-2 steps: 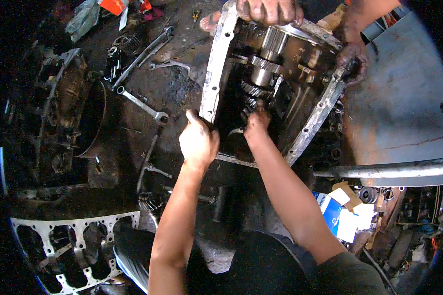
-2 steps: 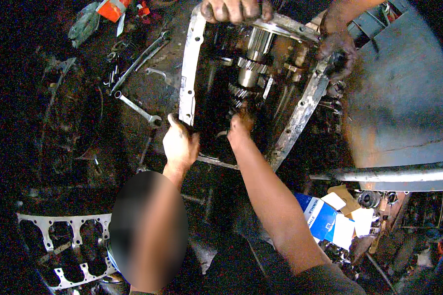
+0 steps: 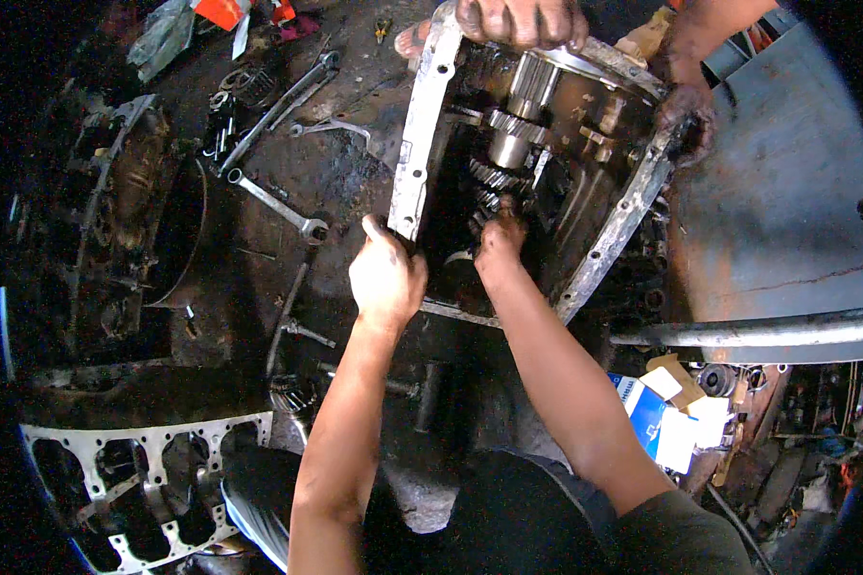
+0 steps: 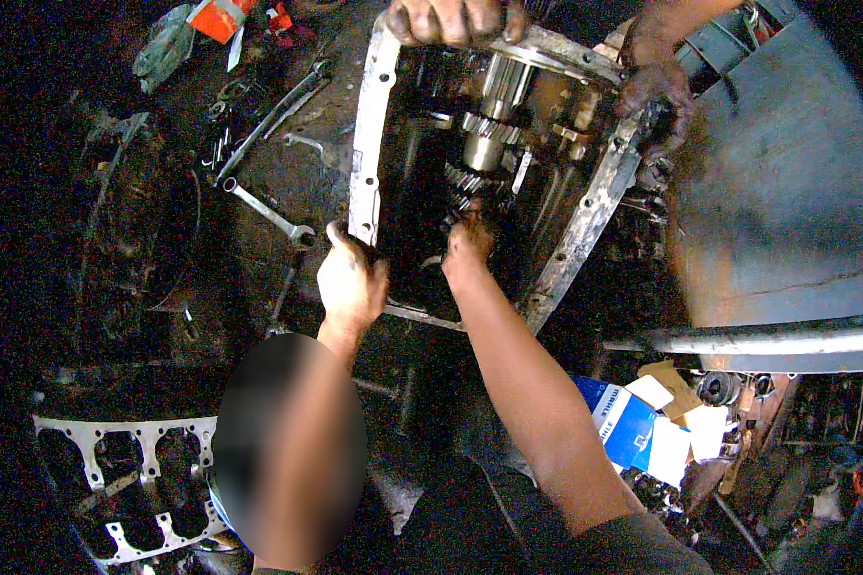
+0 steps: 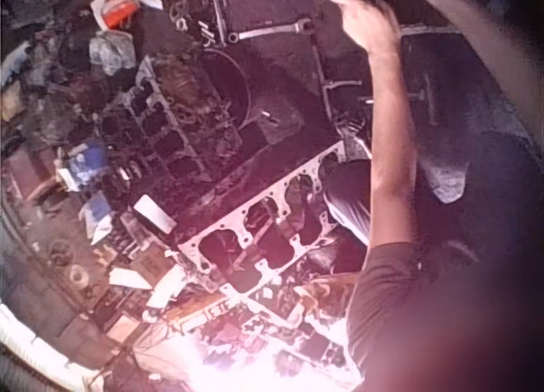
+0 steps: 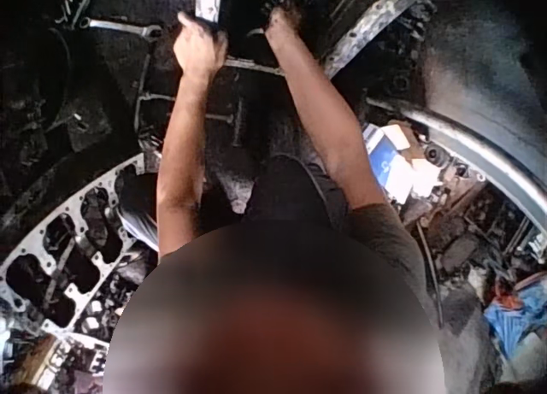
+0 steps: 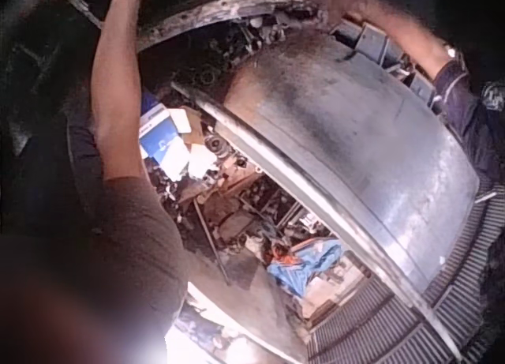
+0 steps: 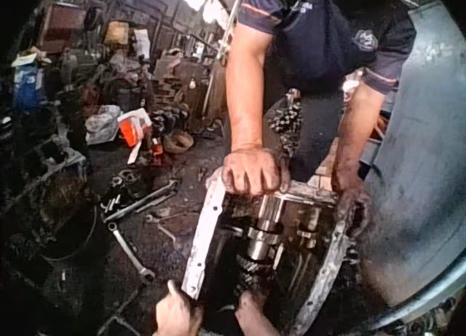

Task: The person assists a coworker in disassembling a gearbox casing. They hold the casing steady while the coworker uses a hammer and punch to remove a shaft, then they lift and rotate the casing to extract internal gears and shafts by hand.

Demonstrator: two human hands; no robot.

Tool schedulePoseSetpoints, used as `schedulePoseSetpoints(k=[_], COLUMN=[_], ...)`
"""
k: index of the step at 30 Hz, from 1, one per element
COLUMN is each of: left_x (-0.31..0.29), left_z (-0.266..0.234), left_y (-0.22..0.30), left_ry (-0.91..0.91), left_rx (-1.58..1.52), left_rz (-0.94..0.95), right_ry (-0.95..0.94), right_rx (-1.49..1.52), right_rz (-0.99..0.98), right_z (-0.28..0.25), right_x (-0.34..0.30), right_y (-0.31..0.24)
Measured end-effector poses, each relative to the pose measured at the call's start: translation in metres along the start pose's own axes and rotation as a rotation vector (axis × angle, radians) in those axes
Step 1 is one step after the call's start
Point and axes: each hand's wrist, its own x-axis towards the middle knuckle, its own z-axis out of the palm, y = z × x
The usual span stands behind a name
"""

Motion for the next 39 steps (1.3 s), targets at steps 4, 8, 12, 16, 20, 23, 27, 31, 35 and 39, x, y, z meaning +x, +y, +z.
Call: schedulePoseSetpoints(k=[4, 8, 12, 16, 20, 23, 27, 31, 35, 39], left_x=[0.005, 0.019, 0.035, 0.05, 0.067, 0.079, 0.098, 0.114, 0.128, 0.148], left_z=[-0.001, -0.005, -0.011, -0.014, -0.011, -0.008, -0.008, -0.011, -0.01, -0.004], left_y=[0.001, 0.009, 0.019, 0.028, 0.035, 0.042, 0.053, 0.066, 0.074, 0.081], left_ry=[0.005, -0.085, -0.088, -0.097, -0.053, -0.007, -0.019, -0.06, -0.015, 0.036], left_rx=[-0.001, 0.046, 0.06, 0.056, 0.063, 0.087, 0.115, 0.123, 0.135, 0.166], left_rz=[0.018, -0.042, -0.014, -0.034, -0.011, 0.015, -0.029, -0.111, -0.122, -0.08], right_ry=[0.014, -0.164, -0.342, -0.61, -0.188, -0.088, -0.107, -0.174, -0.2, -0.193], right_rx=[-0.025, -0.014, -0.497, -0.953, -1.18, -1.339, -1.539, -1.569, -1.559, -1.509], right_rz=[0.008, 0.132, -0.156, -1.007, -1.398, -1.378, -1.355, -1.31, -1.29, -1.186], right_z=[0.002, -0.004, -0.019, -0.065, -0.077, -0.078, -0.078, -0.072, -0.061, -0.047], right_x=[0.004, 0.0, -0.052, -0.107, -0.092, -0.07, -0.051, -0.038, -0.026, -0.01], right_y=[-0.004, -0.007, -0.03, -0.101, -0.143, -0.147, -0.142, -0.151, -0.164, -0.177])
